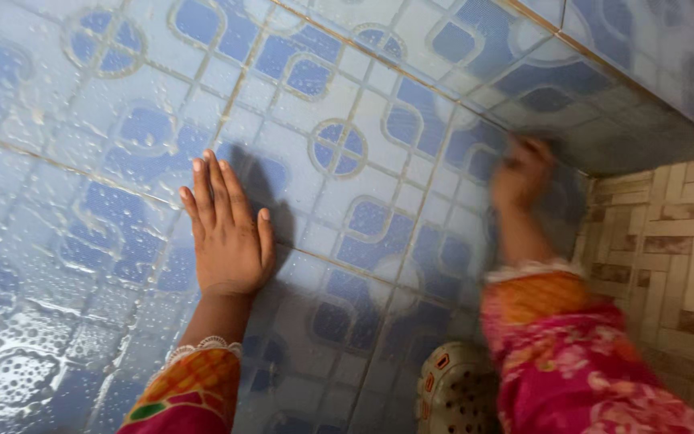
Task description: The person cleans a tiled floor by scrubbing the grout lines and surface with a small tool and wiping the area by hand.
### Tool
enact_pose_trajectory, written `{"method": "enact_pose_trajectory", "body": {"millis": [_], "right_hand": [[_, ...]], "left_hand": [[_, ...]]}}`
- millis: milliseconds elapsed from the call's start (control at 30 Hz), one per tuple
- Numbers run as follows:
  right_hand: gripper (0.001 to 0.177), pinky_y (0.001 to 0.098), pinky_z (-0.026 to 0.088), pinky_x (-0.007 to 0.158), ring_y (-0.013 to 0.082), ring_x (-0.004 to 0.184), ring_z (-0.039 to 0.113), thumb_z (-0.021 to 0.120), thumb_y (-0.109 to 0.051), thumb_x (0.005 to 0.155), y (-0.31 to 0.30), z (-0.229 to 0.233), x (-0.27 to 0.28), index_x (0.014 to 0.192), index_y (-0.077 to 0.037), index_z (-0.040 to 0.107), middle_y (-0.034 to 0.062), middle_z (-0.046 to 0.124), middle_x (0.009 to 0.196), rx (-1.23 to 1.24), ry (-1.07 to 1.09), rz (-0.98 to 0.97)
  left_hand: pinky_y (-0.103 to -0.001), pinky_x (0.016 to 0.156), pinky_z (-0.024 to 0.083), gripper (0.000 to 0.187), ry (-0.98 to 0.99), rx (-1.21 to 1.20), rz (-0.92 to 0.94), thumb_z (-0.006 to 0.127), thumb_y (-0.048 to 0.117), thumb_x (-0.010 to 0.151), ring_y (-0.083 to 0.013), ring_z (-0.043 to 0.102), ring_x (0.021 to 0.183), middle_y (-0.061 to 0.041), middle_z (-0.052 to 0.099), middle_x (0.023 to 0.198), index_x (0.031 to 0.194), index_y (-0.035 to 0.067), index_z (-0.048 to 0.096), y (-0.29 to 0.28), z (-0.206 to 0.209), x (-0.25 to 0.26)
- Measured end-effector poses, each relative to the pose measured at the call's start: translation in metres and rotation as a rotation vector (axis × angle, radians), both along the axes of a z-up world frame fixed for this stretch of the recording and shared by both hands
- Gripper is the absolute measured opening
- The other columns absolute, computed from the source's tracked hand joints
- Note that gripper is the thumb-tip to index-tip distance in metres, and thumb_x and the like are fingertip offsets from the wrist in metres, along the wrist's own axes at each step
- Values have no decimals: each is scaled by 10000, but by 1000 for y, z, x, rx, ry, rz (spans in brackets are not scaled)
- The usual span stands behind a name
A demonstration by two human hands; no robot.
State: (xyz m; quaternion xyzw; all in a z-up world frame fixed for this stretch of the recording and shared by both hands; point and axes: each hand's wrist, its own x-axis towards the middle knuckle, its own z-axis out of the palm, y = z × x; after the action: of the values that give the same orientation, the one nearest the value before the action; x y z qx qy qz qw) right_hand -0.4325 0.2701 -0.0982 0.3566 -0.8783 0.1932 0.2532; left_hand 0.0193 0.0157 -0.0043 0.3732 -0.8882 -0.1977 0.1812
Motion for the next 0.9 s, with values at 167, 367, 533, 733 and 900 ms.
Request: {"method": "enact_pose_trajectory", "body": {"millis": [167, 367, 533, 733, 900], "right_hand": [[358, 490, 350, 1217, 387, 1449, 432, 531, -170, 1097, 155, -22, -56, 1428, -54, 602, 194, 470, 1579, -444, -763, -87], [406, 509, 268, 1248, 409, 1503, 364, 564, -93, 1049, -7, -29, 24, 1435, 34, 555, 247, 425, 1607, 2, -262, 9], [547, 485, 276, 1275, 320, 1542, 380, 627, -194, 1009, -195, 49, 221, 1501, -17, 464, 166, 427, 1622, 216, -256, 466], [713, 465, 246, 1226, 341, 1506, 335, 599, -353, 1009, -180, 88, 259, 1570, 0, 337, 169, 338, 1641, 289, -337, 468], [613, 459, 224, 1233, 394, 1509, 306, 430, -387, 1084, -6, 56, 132, 1526, 38, 404, 236, 332, 1629, 373, -327, -84]], "left_hand": [[-601, 1277, 14, 763, -5, 17, -7, 467, 272, 1014, -443, 20, 1591, -309, 127, 1698, 1587, -145, 185, -1, 4, 0], [-603, 1287, 10, 758, 6, 31, 5, 443, 264, 1027, -441, 20, 1600, -311, 115, 1707, 1602, -144, 164, 1, 6, 2], [-604, 1282, 12, 755, -4, 16, 17, 440, 264, 1025, -451, 21, 1594, -315, 114, 1704, 1599, -138, 160, 0, 5, 2], [-601, 1273, 22, 761, 41, 14, 29, 453, 273, 1008, -439, 31, 1588, -298, 129, 1695, 1591, -129, 175, 0, 2, 2], [-584, 1274, 29, 770, 55, 28, 24, 458, 268, 992, -422, 24, 1591, -292, 119, 1698, 1582, -135, 169, 0, -1, 3]]}}
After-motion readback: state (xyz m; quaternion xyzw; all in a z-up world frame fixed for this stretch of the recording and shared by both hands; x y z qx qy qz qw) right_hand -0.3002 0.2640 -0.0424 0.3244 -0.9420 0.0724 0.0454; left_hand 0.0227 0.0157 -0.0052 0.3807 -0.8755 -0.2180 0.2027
